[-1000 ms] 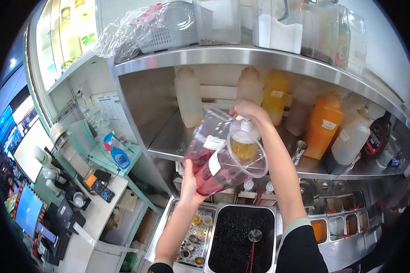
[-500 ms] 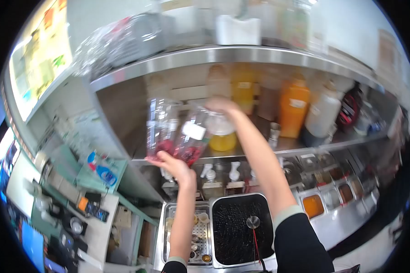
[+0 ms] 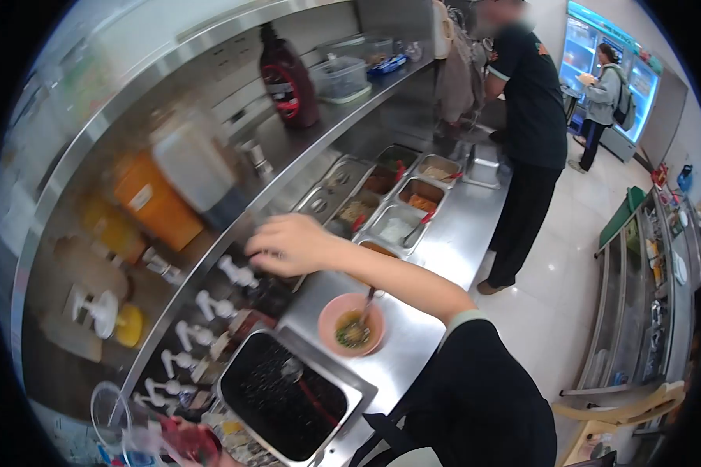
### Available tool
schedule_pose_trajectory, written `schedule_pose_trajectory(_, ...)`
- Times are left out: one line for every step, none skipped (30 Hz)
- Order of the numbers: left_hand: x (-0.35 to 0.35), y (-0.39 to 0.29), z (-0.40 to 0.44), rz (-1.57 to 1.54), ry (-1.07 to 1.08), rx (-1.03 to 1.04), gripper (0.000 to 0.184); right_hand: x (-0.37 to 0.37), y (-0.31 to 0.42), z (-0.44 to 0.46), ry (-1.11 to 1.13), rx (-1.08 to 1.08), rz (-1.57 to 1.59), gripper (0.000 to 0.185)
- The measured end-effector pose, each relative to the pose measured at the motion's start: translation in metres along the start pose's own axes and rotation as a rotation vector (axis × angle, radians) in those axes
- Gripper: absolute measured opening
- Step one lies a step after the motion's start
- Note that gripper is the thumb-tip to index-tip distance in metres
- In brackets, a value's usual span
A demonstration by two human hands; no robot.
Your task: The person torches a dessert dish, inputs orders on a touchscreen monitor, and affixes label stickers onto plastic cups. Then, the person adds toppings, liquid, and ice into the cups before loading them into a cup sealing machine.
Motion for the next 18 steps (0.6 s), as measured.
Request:
schedule_pose_trajectory(0.013,0.028,-0.018,-0.001,-0.043,-0.041,0.045,-0.017,-0.045,-0.047,0.032,0.244,-0.054,0.013)
schedule_pose_trajectory(0.029,0.065,-0.031,-0.003,-0.061,-0.113,0.045,-0.035,-0.092,-0.096,0.009,0.518,0.014,0.013)
schedule_pose_trajectory(0.046,0.104,-0.045,-0.009,-0.076,-0.195,0.045,-0.052,-0.139,-0.150,-0.036,0.658,-0.156,0.015)
schedule_pose_trajectory(0.066,0.147,-0.057,-0.017,-0.079,-0.273,0.045,-0.064,-0.182,-0.209,0.045,0.895,-0.322,0.025)
schedule_pose_trajectory(0.087,0.189,-0.068,-0.034,-0.079,-0.348,0.045,-0.061,-0.234,-0.282,0.189,0.944,-0.621,0.039)
schedule_pose_trajectory(0.109,0.228,-0.078,-0.053,-0.076,-0.415,0.045,-0.065,-0.261,-0.329,0.327,0.978,-0.814,0.051)
schedule_pose_trajectory(0.130,0.261,-0.087,-0.065,-0.076,-0.469,0.046,-0.085,-0.256,-0.342,0.520,0.906,-1.005,0.058)
schedule_pose_trajectory(0.150,0.290,-0.096,-0.066,-0.073,-0.515,0.046,-0.094,-0.267,-0.363,0.715,0.854,-0.914,0.053)
schedule_pose_trajectory(0.172,0.308,-0.100,-0.060,-0.067,-0.540,0.046,-0.098,-0.278,-0.374,0.901,0.872,-0.758,0.045)
schedule_pose_trajectory(0.188,0.325,-0.105,-0.052,-0.064,-0.557,0.046,-0.095,-0.281,-0.386,1.087,0.874,-0.583,0.037)
schedule_pose_trajectory(0.206,0.341,-0.111,-0.054,-0.068,-0.571,0.046,-0.094,-0.282,-0.399,1.083,0.821,-0.495,0.029)
schedule_pose_trajectory(0.217,0.351,-0.114,-0.063,-0.076,-0.581,0.046,-0.087,-0.283,-0.405,1.081,0.754,-0.424,0.021)
schedule_pose_trajectory(0.225,0.358,-0.117,-0.066,-0.087,-0.582,0.047,-0.081,-0.279,-0.409,1.106,0.604,-0.387,0.017)
schedule_pose_trajectory(0.233,0.365,-0.120,-0.067,-0.105,-0.575,0.047,-0.081,-0.277,-0.410,1.129,0.453,-0.346,0.014)
schedule_pose_trajectory(0.240,0.370,-0.125,-0.059,-0.119,-0.565,0.047,-0.088,-0.272,-0.405,1.045,0.360,-0.275,0.014)
schedule_pose_trajectory(0.244,0.372,-0.128,-0.055,-0.136,-0.552,0.047,-0.092,-0.267,-0.401,0.958,0.273,-0.192,0.015)
schedule_pose_trajectory(0.246,0.371,-0.132,-0.044,-0.151,-0.529,0.047,-0.093,-0.273,-0.401,0.966,0.286,-0.171,0.015)
schedule_pose_trajectory(0.245,0.368,-0.137,-0.037,-0.173,-0.506,0.048,-0.092,-0.279,-0.402,0.975,0.299,-0.147,0.016)
Point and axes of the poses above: each hand's wrist, its own z-axis towards the middle knuckle, its own x-axis out of the palm, y = z × x, the point moved 2 cm from there along z, towards the middle knuckle, and after that the axes turned 1 degree about z, right-handed, at the moved point
